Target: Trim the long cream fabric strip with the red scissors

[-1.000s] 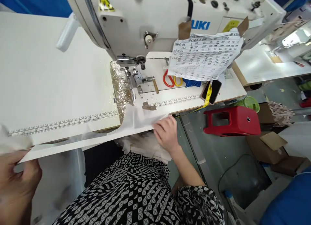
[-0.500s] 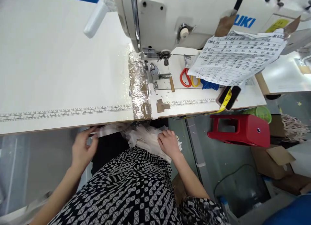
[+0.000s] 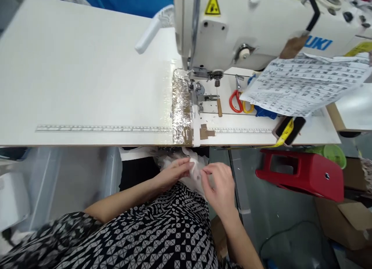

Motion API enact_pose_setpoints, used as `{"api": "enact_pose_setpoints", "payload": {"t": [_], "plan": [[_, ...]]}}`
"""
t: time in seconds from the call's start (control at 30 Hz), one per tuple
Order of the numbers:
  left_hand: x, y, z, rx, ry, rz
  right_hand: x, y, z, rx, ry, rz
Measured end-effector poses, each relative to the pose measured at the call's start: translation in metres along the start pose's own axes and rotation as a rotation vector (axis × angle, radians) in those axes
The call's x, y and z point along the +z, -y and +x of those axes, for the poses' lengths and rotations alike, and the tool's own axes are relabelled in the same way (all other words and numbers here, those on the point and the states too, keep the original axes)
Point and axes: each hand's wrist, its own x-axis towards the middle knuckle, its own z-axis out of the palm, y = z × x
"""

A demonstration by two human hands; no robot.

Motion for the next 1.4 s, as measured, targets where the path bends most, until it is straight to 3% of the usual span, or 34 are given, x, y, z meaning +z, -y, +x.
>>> {"api": "enact_pose_setpoints", "payload": {"t": [0.07, 0.13, 0.17, 0.23, 0.3, 0.4, 0.47, 0.53, 0.67, 0.7, 0.77, 0.87, 0.97, 1.1, 1.23, 1.33, 1.4], "plan": [[0.001, -0.014, -0.007, -0.020, 0.192, 0.212, -0.002, 0.001, 0.007, -0.039, 0.064, 0.092], [-0.002, -0.031, -0.020, -0.012, 0.361, 0.424, -0.001, -0.003, 0.015, -0.096, 0.293, 0.292], [-0.005, -0.040, -0.028, 0.012, 0.389, 0.494, -0.002, -0.006, 0.019, -0.129, 0.408, 0.383], [-0.017, -0.060, -0.046, 0.076, 0.335, 0.580, -0.006, -0.012, 0.027, -0.175, 0.552, 0.479], [-0.036, -0.081, -0.066, 0.096, 0.261, 0.663, -0.018, -0.018, 0.035, -0.174, 0.617, 0.467], [-0.076, -0.117, -0.103, 0.012, 0.182, 0.872, -0.051, -0.026, 0.049, -0.151, 0.651, 0.353], [-0.104, -0.143, -0.128, -0.010, 0.058, 1.049, -0.075, -0.031, 0.060, -0.126, 0.540, 0.206], [-0.128, -0.167, -0.149, -0.013, -0.103, 1.223, -0.093, -0.039, 0.073, -0.132, 0.279, 0.011], [-0.160, -0.194, -0.166, 0.270, -0.754, 1.613, -0.095, -0.063, 0.097, -0.448, -0.362, -0.479], [-0.167, -0.194, -0.166, 0.342, -0.902, 1.673, -0.090, -0.071, 0.101, -0.520, -0.459, -0.567], [-0.180, -0.186, -0.163, 0.417, -1.052, 1.757, -0.073, -0.086, 0.103, -0.604, -0.545, -0.648], [-0.199, -0.158, -0.159, 0.425, -1.050, 1.850, -0.045, -0.104, 0.091, -0.591, -0.438, -0.666], [-0.207, -0.123, -0.160, 0.394, -1.125, 1.835, -0.023, -0.109, 0.069, -0.416, -0.295, -0.654], [-0.187, -0.088, -0.158, 0.440, -1.289, 1.743, -0.005, -0.095, 0.052, -0.300, -0.370, -0.618], [-0.163, -0.069, -0.144, 0.383, -1.299, 1.716, 0.009, -0.075, 0.053, -0.331, -0.266, -0.478], [-0.161, -0.062, -0.135, 0.296, -1.352, 1.704, 0.013, -0.075, 0.055, -0.400, -0.253, -0.449], [-0.164, -0.061, -0.132, 0.266, -1.394, 1.704, 0.012, -0.087, 0.055, -0.450, -0.295, -0.459]]}}
